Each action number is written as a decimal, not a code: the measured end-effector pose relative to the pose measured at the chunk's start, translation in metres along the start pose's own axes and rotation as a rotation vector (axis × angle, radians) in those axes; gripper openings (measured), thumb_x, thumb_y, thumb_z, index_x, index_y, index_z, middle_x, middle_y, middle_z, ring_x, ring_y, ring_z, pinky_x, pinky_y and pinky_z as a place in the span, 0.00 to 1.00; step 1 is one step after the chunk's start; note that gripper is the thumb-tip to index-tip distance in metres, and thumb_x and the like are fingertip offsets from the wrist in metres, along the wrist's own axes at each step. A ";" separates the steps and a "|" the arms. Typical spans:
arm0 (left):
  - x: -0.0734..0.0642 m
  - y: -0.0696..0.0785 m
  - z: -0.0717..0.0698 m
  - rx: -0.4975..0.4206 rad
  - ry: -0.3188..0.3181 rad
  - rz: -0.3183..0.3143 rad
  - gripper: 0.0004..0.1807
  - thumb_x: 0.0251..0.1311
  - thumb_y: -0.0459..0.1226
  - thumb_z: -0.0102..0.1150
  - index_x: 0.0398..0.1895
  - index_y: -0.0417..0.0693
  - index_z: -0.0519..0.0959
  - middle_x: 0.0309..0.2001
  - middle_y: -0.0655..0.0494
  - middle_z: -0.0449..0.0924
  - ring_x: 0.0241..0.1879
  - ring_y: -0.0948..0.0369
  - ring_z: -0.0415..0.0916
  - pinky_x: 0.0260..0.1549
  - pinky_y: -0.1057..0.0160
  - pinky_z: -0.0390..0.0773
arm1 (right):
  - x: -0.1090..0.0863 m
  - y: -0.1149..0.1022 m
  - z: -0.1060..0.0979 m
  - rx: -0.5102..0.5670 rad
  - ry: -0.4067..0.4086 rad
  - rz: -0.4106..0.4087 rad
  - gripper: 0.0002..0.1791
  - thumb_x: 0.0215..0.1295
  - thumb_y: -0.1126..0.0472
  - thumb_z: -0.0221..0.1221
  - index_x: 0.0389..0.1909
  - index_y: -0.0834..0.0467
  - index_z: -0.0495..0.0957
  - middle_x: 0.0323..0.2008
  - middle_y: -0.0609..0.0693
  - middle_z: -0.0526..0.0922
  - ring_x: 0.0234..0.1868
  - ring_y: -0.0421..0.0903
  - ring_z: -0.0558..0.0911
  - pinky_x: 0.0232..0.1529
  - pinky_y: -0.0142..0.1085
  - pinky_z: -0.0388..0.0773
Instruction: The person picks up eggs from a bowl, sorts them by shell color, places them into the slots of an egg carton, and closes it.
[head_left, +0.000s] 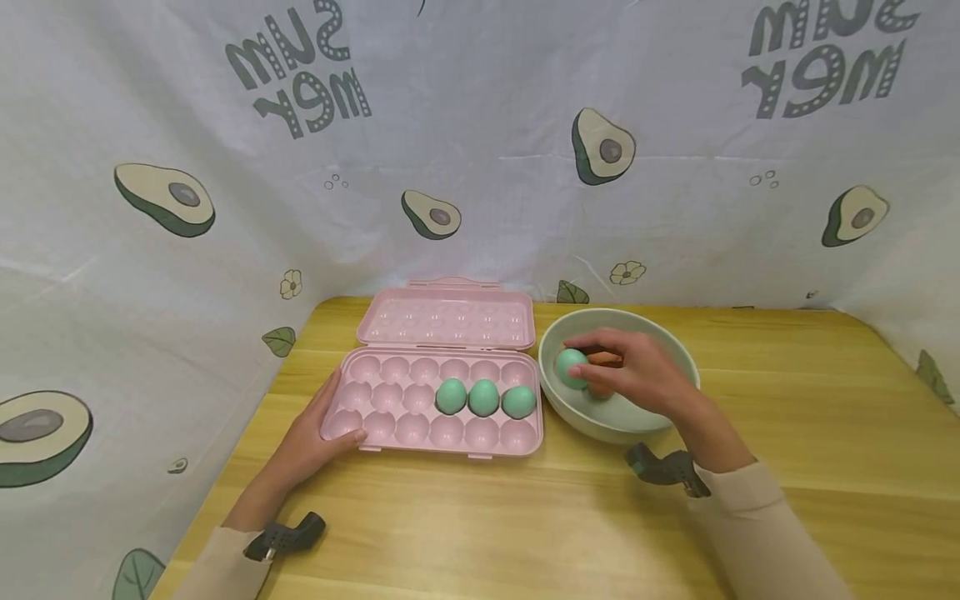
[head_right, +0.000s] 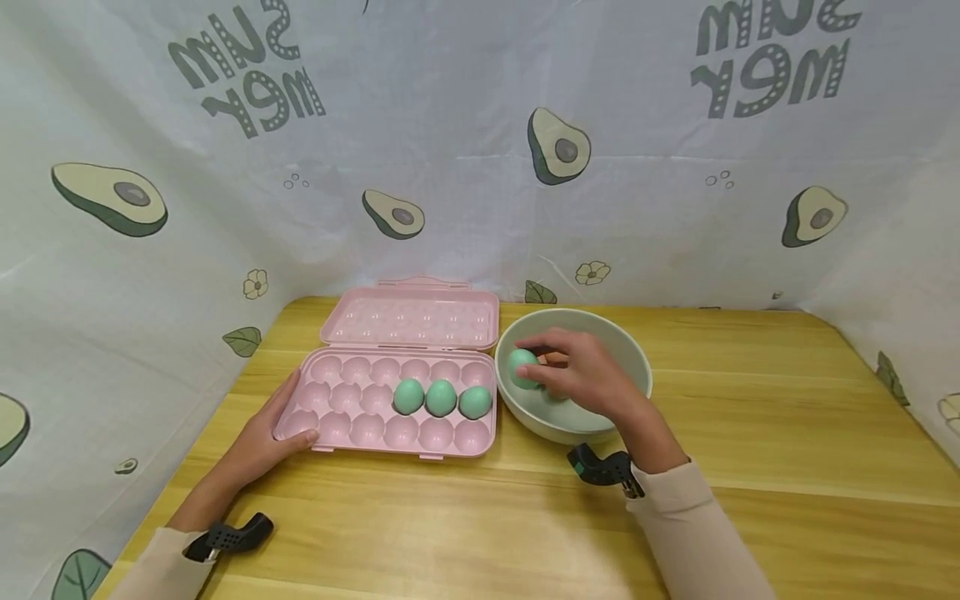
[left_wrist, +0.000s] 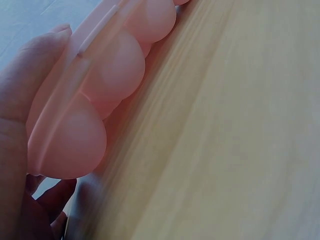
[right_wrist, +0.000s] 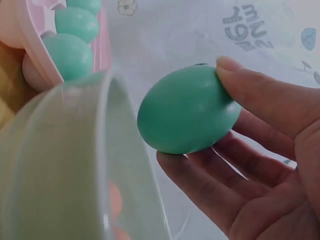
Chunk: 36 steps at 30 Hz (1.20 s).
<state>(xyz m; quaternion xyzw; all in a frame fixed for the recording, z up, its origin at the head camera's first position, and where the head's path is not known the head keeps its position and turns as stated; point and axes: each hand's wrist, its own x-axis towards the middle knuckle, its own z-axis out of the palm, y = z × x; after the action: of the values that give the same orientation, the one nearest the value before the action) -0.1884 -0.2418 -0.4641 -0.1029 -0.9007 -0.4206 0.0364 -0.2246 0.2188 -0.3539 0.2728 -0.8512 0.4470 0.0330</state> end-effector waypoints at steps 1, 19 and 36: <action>0.000 0.000 0.000 0.000 0.000 0.001 0.58 0.49 0.48 0.71 0.78 0.53 0.43 0.76 0.43 0.45 0.72 0.40 0.46 0.65 0.35 0.51 | 0.001 -0.001 0.002 0.009 0.003 0.005 0.18 0.57 0.62 0.68 0.50 0.60 0.82 0.44 0.52 0.84 0.44 0.51 0.85 0.41 0.32 0.82; -0.002 0.002 -0.003 0.007 -0.005 -0.016 0.58 0.50 0.49 0.70 0.78 0.50 0.43 0.76 0.42 0.44 0.72 0.39 0.45 0.65 0.34 0.50 | 0.034 -0.022 0.039 0.121 0.004 0.019 0.18 0.55 0.59 0.70 0.48 0.58 0.83 0.45 0.50 0.84 0.47 0.46 0.82 0.47 0.36 0.81; -0.001 0.002 -0.002 -0.003 -0.009 -0.004 0.58 0.50 0.48 0.70 0.78 0.50 0.43 0.76 0.43 0.44 0.72 0.39 0.45 0.65 0.34 0.51 | 0.059 -0.037 0.085 0.252 0.073 0.068 0.17 0.56 0.63 0.69 0.45 0.63 0.81 0.42 0.57 0.83 0.46 0.52 0.82 0.51 0.44 0.79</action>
<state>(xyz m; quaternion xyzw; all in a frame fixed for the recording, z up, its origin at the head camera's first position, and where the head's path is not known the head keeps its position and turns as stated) -0.1870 -0.2420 -0.4614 -0.1030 -0.9004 -0.4215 0.0315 -0.2410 0.1105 -0.3594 0.2293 -0.7953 0.5611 0.0143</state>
